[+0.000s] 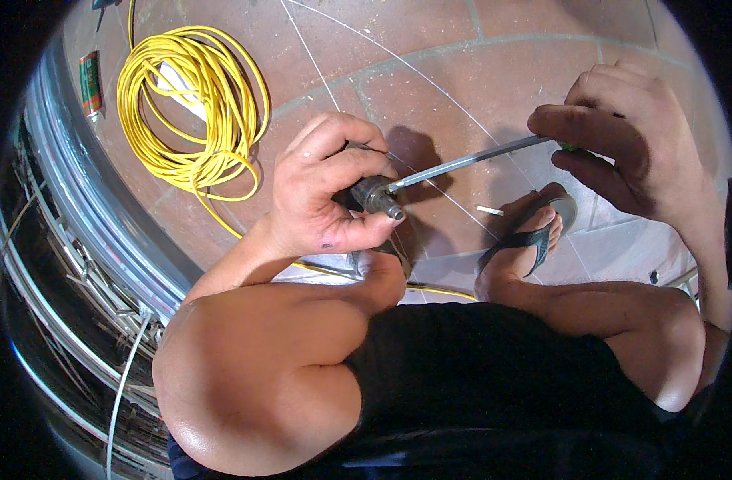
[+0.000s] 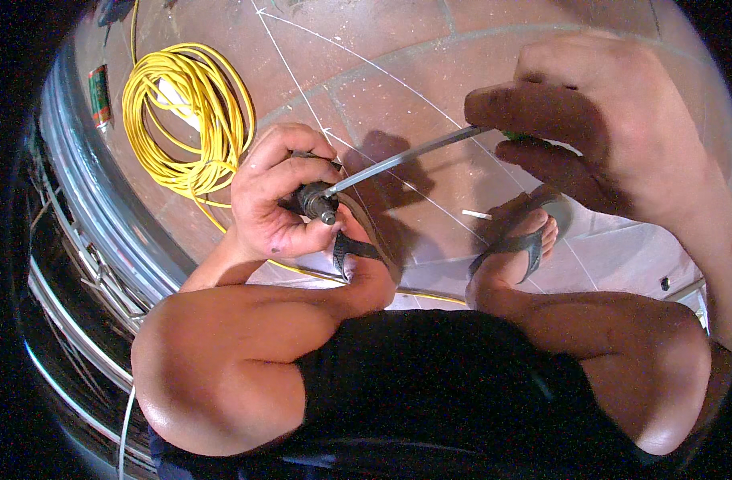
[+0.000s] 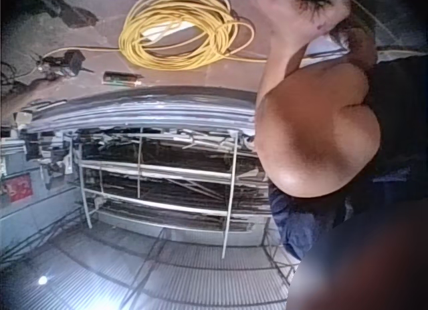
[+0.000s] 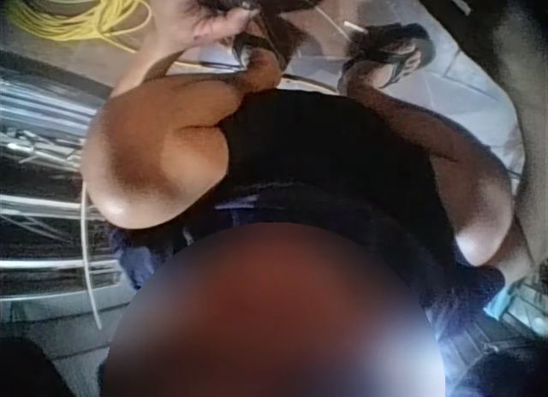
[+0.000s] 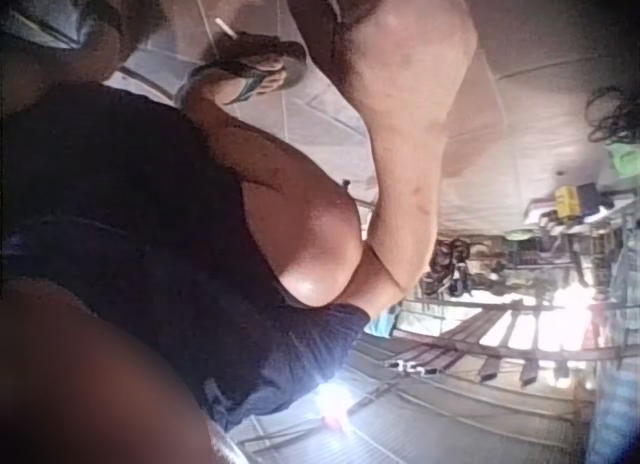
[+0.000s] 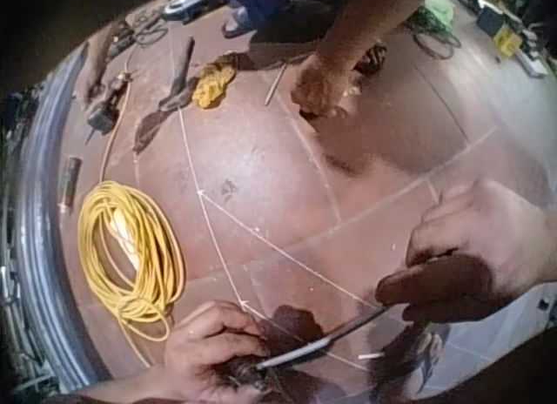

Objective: The person uses a screwdriver to tighten a screw on a small metal part, then inserts a cylindrical metal piece into the part and secures it. The person continues to adjust and tighten the assembly with the screwdriver.

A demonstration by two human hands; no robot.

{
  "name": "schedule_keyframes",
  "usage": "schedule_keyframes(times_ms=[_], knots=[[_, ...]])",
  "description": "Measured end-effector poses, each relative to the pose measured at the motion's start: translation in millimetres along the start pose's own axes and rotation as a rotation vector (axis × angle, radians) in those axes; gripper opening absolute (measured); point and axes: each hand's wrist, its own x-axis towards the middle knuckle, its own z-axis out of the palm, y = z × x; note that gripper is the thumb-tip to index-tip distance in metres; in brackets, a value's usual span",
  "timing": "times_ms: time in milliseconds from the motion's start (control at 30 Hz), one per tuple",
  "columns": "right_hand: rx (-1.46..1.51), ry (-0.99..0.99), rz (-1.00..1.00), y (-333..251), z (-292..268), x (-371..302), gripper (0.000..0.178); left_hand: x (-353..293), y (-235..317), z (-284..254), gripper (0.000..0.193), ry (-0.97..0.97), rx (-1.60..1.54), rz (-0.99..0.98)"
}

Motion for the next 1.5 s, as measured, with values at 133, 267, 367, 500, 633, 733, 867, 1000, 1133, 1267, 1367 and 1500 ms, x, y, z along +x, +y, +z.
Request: schedule_keyframes(times_ms=[133, 267, 367, 500, 633, 733, 867, 1000, 1133, 1267, 1367, 1500], knots=[[0.040, 0.002, 0.022, -1.8, 4.9, 3.1, 0.043, 0.5, 2.5, 1.5, 0.034, 0.003, 0.024, -0.013], [0.061, 0.016, 0.047, -2.7, 13.3, -0.5, 0.041, 1.2, 2.3, 3.4, 0.034, 0.018, 0.038, -0.011], [0.081, 0.014, 0.087, -3.4, 21.7, -5.9, 0.041, 1.3, 2.4, 4.5, 0.035, 0.019, 0.043, -0.017], [0.098, 0.005, 0.100, -3.1, 32.8, -11.4, 0.040, 0.9, 3.3, 5.0, 0.036, 0.015, 0.051, -0.024], [0.142, 0.010, 0.101, -4.5, 42.6, -16.5, 0.038, 0.3, 3.5, 5.3, 0.035, -0.005, 0.031, -0.038], [0.167, 0.019, 0.085, -5.3, 49.9, -18.6, 0.038, -0.2, 3.5, 6.3, 0.034, -0.019, -0.006, -0.018], [0.170, 0.040, 0.017, -3.3, 54.5, -17.5, 0.038, -0.3, 4.9, 5.9, 0.035, -0.031, -0.024, -0.010], [0.167, 0.049, -0.006, -1.7, 54.0, -16.7, 0.038, 0.7, 6.7, 3.9, 0.034, -0.045, -0.011, -0.010], [0.186, 0.057, -0.013, -1.2, 55.0, -16.5, 0.037, 1.4, 8.0, 4.8, 0.034, -0.044, -0.041, -0.018], [0.186, 0.051, -0.007, -2.4, 55.4, -13.1, 0.037, 0.9, 8.6, 4.6, 0.035, -0.063, -0.045, -0.026], [0.103, 0.043, -0.019, -4.0, 48.2, -8.5, 0.039, 1.1, 8.0, 5.4, 0.035, -0.056, -0.039, -0.032], [-0.110, 0.022, -0.059, -4.6, 26.8, -5.2, 0.045, 0.4, 7.2, 6.2, 0.034, -0.077, -0.028, -0.061]])
